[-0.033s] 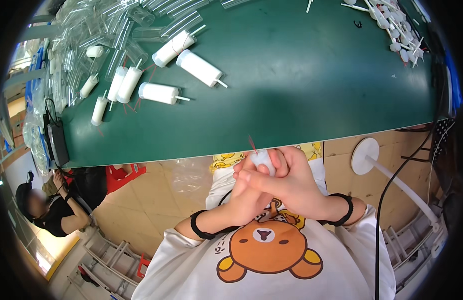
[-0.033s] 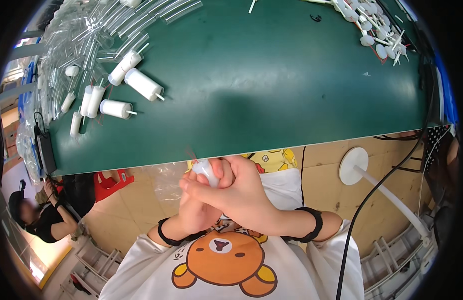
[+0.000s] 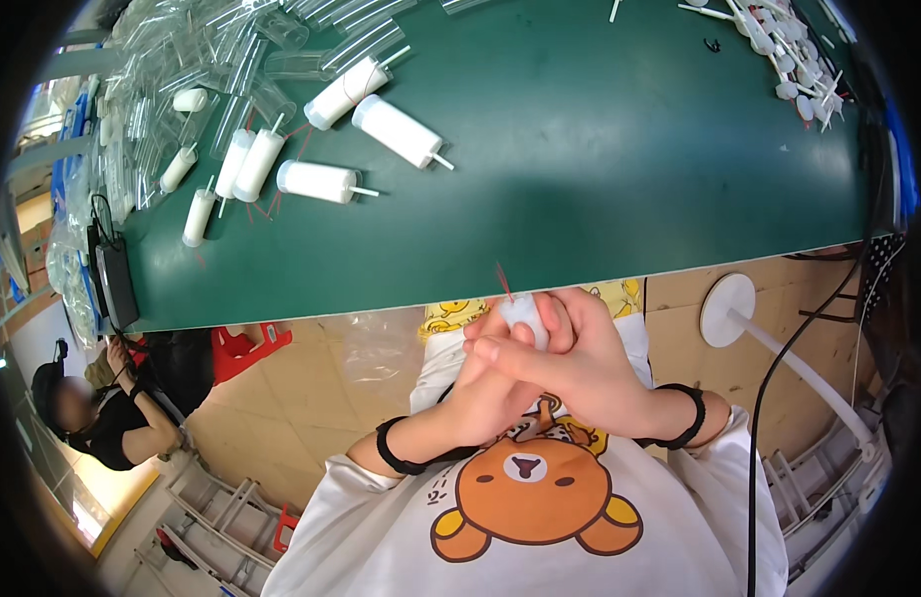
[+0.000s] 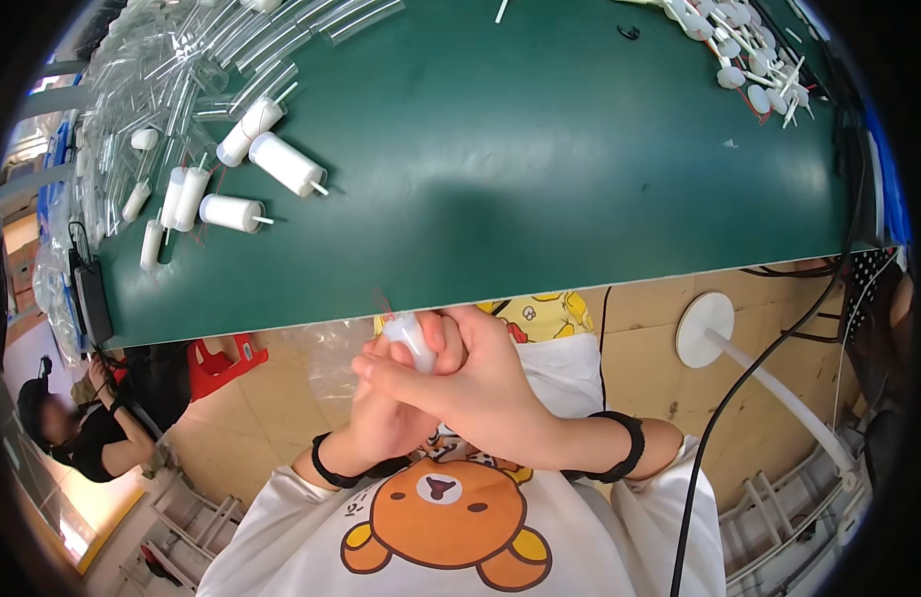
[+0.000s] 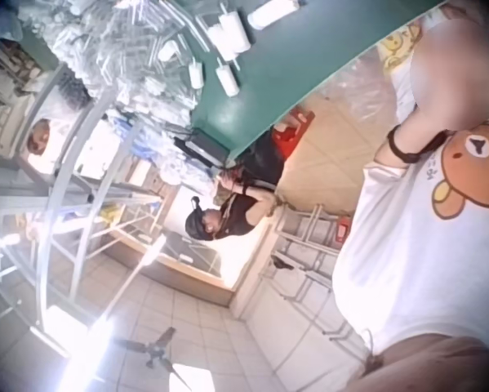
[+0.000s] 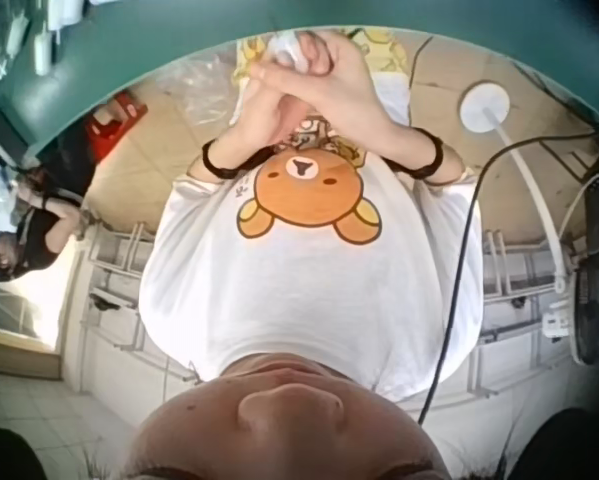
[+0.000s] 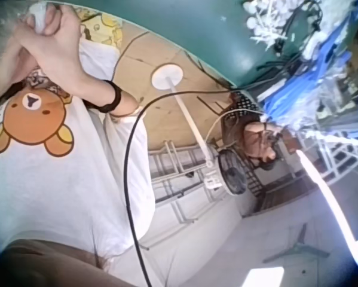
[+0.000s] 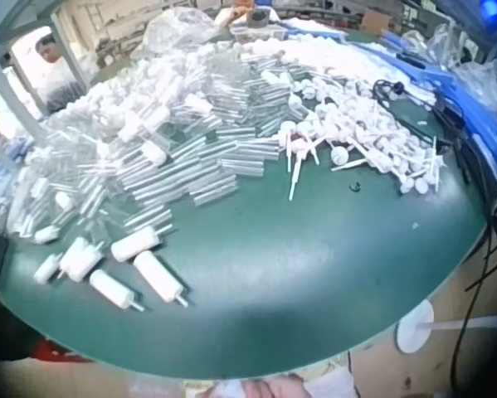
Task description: Assembling small white and clear plastic tubes and plunger components on a workbench.
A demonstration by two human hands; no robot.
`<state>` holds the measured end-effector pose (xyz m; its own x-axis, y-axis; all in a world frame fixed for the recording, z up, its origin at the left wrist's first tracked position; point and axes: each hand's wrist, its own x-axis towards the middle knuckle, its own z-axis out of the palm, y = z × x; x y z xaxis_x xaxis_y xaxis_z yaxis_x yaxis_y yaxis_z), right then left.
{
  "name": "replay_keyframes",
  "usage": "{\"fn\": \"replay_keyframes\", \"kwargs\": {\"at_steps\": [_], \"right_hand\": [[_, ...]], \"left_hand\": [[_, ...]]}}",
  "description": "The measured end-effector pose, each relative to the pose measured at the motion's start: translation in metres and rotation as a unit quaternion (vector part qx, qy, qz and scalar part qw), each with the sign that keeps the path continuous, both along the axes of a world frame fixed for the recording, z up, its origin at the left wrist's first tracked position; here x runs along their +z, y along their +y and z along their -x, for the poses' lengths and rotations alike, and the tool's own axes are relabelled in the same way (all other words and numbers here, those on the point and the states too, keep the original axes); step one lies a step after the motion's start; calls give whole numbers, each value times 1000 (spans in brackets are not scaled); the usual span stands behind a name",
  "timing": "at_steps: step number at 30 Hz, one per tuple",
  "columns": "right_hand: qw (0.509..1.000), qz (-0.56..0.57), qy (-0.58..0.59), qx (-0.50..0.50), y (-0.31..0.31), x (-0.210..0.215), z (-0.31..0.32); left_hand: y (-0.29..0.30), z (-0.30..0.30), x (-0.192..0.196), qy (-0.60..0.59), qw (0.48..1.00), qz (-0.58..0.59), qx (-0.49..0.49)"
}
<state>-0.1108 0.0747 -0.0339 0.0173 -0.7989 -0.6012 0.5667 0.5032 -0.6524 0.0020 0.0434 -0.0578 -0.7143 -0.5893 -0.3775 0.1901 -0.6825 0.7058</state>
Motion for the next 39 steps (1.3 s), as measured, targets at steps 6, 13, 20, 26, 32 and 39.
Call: {"fn": "replay_keyframes", "kwargs": {"at_steps": [6, 13, 20, 26, 32, 39], "right_hand": [[991, 119, -65, -8, 21, 19, -6], [887, 318, 336, -7, 25, 31, -7], [815, 363, 442, -92, 26, 34, -12], [771, 385, 481, -162, 26, 32, -24], [765, 412, 474, -141, 26, 40, -13], [771, 416, 470, -113, 29, 42, 1]], "left_hand": [[-24, -20, 2, 302, 923, -200, -132], [-25, -14, 26, 383, 887, -217, -138], [-12, -2, 34, 466, 838, -247, -142], [-7, -1, 36, 477, 831, -238, -158], [-3, -1, 43, 421, 865, -240, -130], [-16, -15, 51, 200, 964, -39, -169]]}}
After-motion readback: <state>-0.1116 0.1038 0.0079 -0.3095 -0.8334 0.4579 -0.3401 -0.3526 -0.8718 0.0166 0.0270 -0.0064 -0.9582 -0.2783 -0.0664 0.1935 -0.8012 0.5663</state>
